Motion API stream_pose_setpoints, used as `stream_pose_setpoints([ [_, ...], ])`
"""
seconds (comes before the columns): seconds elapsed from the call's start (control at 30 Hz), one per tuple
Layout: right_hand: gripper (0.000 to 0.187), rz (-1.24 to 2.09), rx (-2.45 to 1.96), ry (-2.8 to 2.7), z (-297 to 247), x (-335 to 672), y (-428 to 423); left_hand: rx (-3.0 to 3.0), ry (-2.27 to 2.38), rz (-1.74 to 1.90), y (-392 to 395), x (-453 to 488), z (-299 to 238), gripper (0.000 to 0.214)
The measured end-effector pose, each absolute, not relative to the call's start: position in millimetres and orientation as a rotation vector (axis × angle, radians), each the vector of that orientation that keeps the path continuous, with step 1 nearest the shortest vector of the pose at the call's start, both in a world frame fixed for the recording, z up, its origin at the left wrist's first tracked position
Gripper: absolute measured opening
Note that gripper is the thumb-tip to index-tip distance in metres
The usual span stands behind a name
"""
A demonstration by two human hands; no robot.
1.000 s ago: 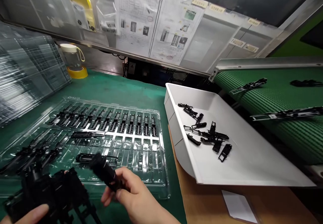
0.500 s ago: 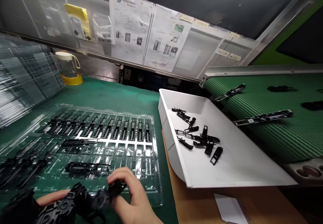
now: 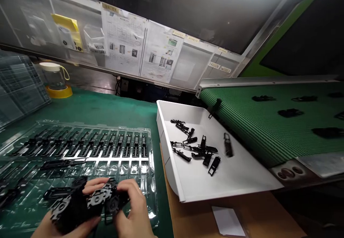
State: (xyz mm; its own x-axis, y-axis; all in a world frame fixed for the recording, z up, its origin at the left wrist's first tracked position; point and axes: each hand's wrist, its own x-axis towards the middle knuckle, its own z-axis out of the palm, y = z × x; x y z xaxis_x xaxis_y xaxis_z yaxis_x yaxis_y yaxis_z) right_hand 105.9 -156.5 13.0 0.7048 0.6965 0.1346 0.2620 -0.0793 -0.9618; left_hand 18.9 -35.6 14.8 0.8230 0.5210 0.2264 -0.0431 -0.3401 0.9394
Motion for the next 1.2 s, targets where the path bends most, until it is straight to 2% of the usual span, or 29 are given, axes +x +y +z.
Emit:
stream_pose_setpoints([
  [0.17, 0.004, 0.179, -1.728, -0.827, -5, 128, -164, 2.204, -0.188, 0.526, -22, 41, 12, 0.029],
  [0.27, 0.012, 0.100, -1.741, -0.955, -21, 148, -169, 2.342, -0.457, 0.505, -14, 53, 9, 0.031],
  [0.43, 0.026, 0.258, -1.779, -1.296, -30, 168, -181, 2.606, -0.814, 0.365, -8, 68, -7, 0.026],
  [0.5, 0.037, 0.359, -1.868, -1.438, -26, 167, -186, 2.674, -0.820, 0.244, -6, 70, -9, 0.030],
  [0.6, 0.050, 0.459, -2.017, -1.602, -18, 163, -195, 2.732, -0.781, 0.048, -2, 67, -5, 0.050],
  [0.7, 0.048, 0.432, -2.076, -1.692, -16, 161, -200, 2.773, -0.736, -0.074, 5, 59, -2, 0.064],
  [0.8, 0.048, 0.372, -2.100, -1.756, -17, 161, -201, 2.815, -0.672, -0.125, 13, 53, -5, 0.060],
  [1.03, 0.046, 0.235, -2.197, -1.755, -16, 166, -201, 2.835, -0.628, -0.115, 17, 51, -11, 0.033],
  [1.1, 0.052, 0.223, -2.259, -1.673, -18, 169, -202, 2.839, -0.577, -0.075, 15, 52, -13, 0.033],
  [1.2, 0.066, 0.331, -2.283, -1.649, -23, 171, -203, 2.810, -0.551, -0.072, 15, 51, -17, 0.044],
])
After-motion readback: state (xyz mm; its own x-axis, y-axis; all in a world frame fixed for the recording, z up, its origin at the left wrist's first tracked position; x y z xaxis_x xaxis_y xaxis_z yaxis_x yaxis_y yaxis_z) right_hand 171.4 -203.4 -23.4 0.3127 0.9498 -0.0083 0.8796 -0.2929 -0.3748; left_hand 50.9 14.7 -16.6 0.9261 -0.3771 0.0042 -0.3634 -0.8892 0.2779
